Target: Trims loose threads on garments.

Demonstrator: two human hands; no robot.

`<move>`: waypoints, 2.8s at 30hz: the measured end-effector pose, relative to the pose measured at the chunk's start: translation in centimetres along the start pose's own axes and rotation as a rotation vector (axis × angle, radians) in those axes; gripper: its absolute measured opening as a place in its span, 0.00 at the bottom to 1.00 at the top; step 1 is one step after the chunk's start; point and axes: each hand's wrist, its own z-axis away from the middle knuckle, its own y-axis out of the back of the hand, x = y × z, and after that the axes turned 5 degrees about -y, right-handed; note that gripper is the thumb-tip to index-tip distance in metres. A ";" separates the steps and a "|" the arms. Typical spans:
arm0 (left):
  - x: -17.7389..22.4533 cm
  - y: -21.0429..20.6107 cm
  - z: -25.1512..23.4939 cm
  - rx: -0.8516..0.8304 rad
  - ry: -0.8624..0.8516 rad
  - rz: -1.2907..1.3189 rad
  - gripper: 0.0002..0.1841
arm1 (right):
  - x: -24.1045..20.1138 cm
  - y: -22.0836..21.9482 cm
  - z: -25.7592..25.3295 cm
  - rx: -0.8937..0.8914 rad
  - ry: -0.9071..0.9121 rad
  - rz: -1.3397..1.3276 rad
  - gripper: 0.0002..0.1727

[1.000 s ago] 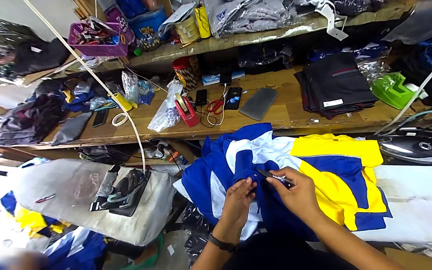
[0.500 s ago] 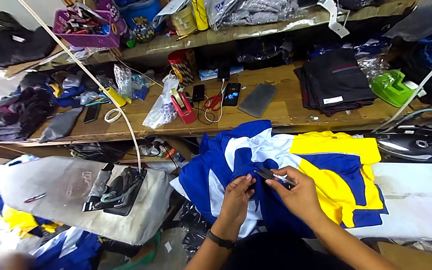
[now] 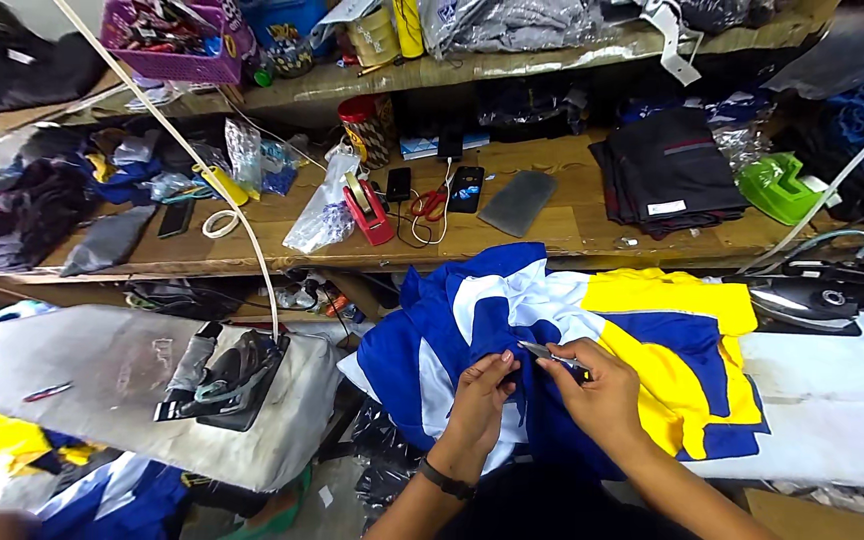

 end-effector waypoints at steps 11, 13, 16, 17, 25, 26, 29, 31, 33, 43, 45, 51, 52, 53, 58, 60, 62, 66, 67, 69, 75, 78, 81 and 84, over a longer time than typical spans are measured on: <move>2.1 -0.6 -2.0 -0.068 -0.038 -0.102 0.18 | -0.1 -2.2 1.8 -0.067 -0.008 -0.260 0.35; 3.5 -1.5 -2.9 -0.073 -0.056 -0.094 0.21 | 1.4 -3.2 2.4 -0.096 -0.014 -0.133 0.32; 6.0 -2.8 -4.5 -0.050 -0.103 -0.055 0.20 | 4.4 -3.2 2.9 -0.112 -0.017 0.002 0.25; 7.0 -3.0 -5.2 -0.043 -0.125 -0.050 0.20 | 5.1 -2.7 3.0 -0.121 -0.018 0.021 0.24; 6.8 0.9 -13.5 0.045 -0.054 -0.332 0.25 | 6.0 -0.4 5.2 -0.334 0.227 0.001 0.09; 5.8 1.5 -14.3 0.062 -0.023 -0.360 0.25 | 5.6 -0.7 5.6 -0.454 0.230 -0.016 0.09; 3.4 2.4 -14.7 0.134 0.021 -0.396 0.25 | 5.4 -1.6 6.3 -0.708 0.199 -0.004 0.09; 2.1 3.7 -13.5 0.128 -0.025 -0.380 0.28 | 5.8 -1.5 6.4 -0.783 0.188 0.000 0.08; 1.3 5.1 -10.9 0.138 -0.114 -0.371 0.33 | 6.1 -1.1 6.2 -0.805 0.219 -0.004 0.08; -5.1 4.6 -2.5 0.474 -0.236 -0.527 0.18 | 6.3 -0.2 5.4 -0.868 0.433 -0.084 0.07; -5.1 4.0 -2.2 0.513 -0.212 -0.415 0.15 | 6.1 0.3 5.2 -0.931 0.404 -0.115 0.10; -3.8 2.2 0.5 0.440 -0.142 -0.053 0.12 | 5.3 2.5 0.1 -0.820 0.094 -0.209 0.29; -3.8 1.9 1.0 0.435 -0.138 -0.037 0.11 | 5.5 2.5 -0.7 -0.731 0.129 -0.203 0.25; -3.8 1.6 1.4 0.429 -0.137 -0.025 0.11 | 5.6 2.3 -1.3 -0.647 0.167 -0.188 0.23; -4.0 0.5 2.6 0.389 -0.163 0.033 0.11 | 5.1 1.8 -2.0 -0.496 0.212 -0.134 0.18; -4.1 0.3 2.8 0.375 -0.178 0.045 0.11 | 4.8 2.1 -1.8 -0.600 0.108 -0.192 0.18; -3.9 0.4 3.0 0.358 -0.188 0.044 0.11 | 4.3 2.2 -1.7 -0.671 0.025 -0.224 0.17; -3.2 0.3 3.2 0.333 -0.190 0.041 0.10 | 3.4 1.8 -1.4 -0.659 -0.042 -0.220 0.17; -3.1 0.3 3.2 0.319 -0.193 0.034 0.10 | 3.3 1.6 -1.4 -0.649 -0.047 -0.220 0.16; -2.7 0.4 3.1 0.300 -0.205 0.024 0.10 | 3.0 1.3 -1.4 -0.627 -0.060 -0.230 0.16; -1.6 0.9 2.8 0.240 -0.198 0.002 0.10 | 2.3 0.3 -1.0 -0.470 0.019 -0.208 0.17; -1.1 0.9 2.7 0.216 -0.211 -0.021 0.10 | 2.2 0.2 -1.0 -0.390 0.110 -0.156 0.17; -0.7 0.9 2.4 0.192 -0.236 -0.097 0.09 | 1.9 0.6 -1.2 -0.356 0.152 -0.107 0.16; -0.6 0.8 2.2 0.147 -0.258 -0.148 0.09 | 1.8 1.2 -1.7 -0.370 0.148 -0.097 0.15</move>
